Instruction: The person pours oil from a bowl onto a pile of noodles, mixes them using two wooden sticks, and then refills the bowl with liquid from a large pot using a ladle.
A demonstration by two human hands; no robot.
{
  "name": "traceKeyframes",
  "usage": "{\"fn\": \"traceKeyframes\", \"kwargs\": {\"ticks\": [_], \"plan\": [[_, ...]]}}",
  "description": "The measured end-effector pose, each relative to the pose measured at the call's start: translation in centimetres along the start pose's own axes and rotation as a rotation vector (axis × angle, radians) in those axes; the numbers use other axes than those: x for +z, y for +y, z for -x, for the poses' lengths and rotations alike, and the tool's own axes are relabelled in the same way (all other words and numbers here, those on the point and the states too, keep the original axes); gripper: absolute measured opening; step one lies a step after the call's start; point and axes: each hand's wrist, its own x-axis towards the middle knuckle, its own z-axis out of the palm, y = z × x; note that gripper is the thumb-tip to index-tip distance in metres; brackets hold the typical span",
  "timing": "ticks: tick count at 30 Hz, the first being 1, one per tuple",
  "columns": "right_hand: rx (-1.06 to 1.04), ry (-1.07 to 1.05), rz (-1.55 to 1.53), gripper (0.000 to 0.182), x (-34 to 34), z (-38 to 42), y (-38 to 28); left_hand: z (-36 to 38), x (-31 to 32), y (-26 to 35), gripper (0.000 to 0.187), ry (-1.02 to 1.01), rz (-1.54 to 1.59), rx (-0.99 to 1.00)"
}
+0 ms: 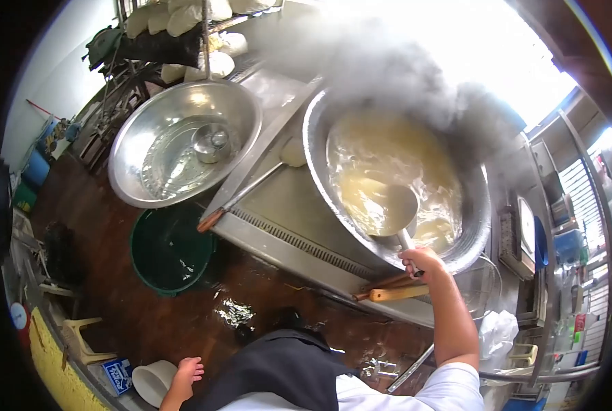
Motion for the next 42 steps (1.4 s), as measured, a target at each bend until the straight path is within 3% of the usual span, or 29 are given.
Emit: {"fn": "traceKeyframes", "kwargs": {"ticks": [6,9,16,18,20,22,23,24,25,27,30,39,42], "plan": [[-0.157,-0.099,-0.073,0.014,4.2,2.6,-0.1,-1.0,-2.1,-0.7,0.029,-0.059,0.004,0.057],[-0.339,-0.044,-0.008,0.019,7.1,2.9,-1.1,-2.1,-3.1,-0.4,0.028,-0.066,-0.015,0.079],[-0.500,0.101,0.125,0.025,12.2,3.6,-3.2,-0.7,-2.7,0.2,0.028,-0.045,0.054,0.189],[-0.495,0.188,0.270,0.049,12.9,3.0,-4.0,-1.4,-2.8,-1.2,0.031,-0.089,0.049,0.186],[-0.498,0.284,0.319,0.068,13.6,1.9,-4.2,-1.5,-3.3,-3.2,0.019,-0.078,0.115,0.114],[-0.542,0.331,0.480,0.084,13.3,-1.2,-4.3,-1.1,-3.8,-4.9,0.020,-0.058,0.107,0.042],[-0.536,0.322,0.449,0.084,14.4,0.8,-5.3,-1.6,-4.2,-6.1,0.025,-0.060,0.102,0.011],[-0.648,0.441,0.660,0.080,13.7,-3.3,-4.4,-2.3,-4.7,-7.4,0.029,-0.061,0.095,-0.019],[-0.760,0.454,0.574,0.075,14.2,-2.5,-4.7,-3.3,-5.5,-8.6,0.037,-0.086,0.068,-0.049],[-0.768,0.592,0.691,0.068,13.5,-4.8,-5.0,-3.5,-5.8,-9.2,0.045,-0.124,0.006,-0.065],[-0.632,0.667,0.819,0.061,12.8,2.9,-7.6,-3.0,-5.9,-7.8,0.044,-0.060,-0.018,-0.055],[-0.322,0.786,0.748,0.052,-3.3,-3.4,1.0,-2.1,-1.7,1.6,0.035,-0.067,-0.001,0.135],[-0.163,0.870,0.776,0.042,-9.9,-4.4,3.6,1.3,0.7,4.9,0.020,-0.044,0.041,0.177]]}}
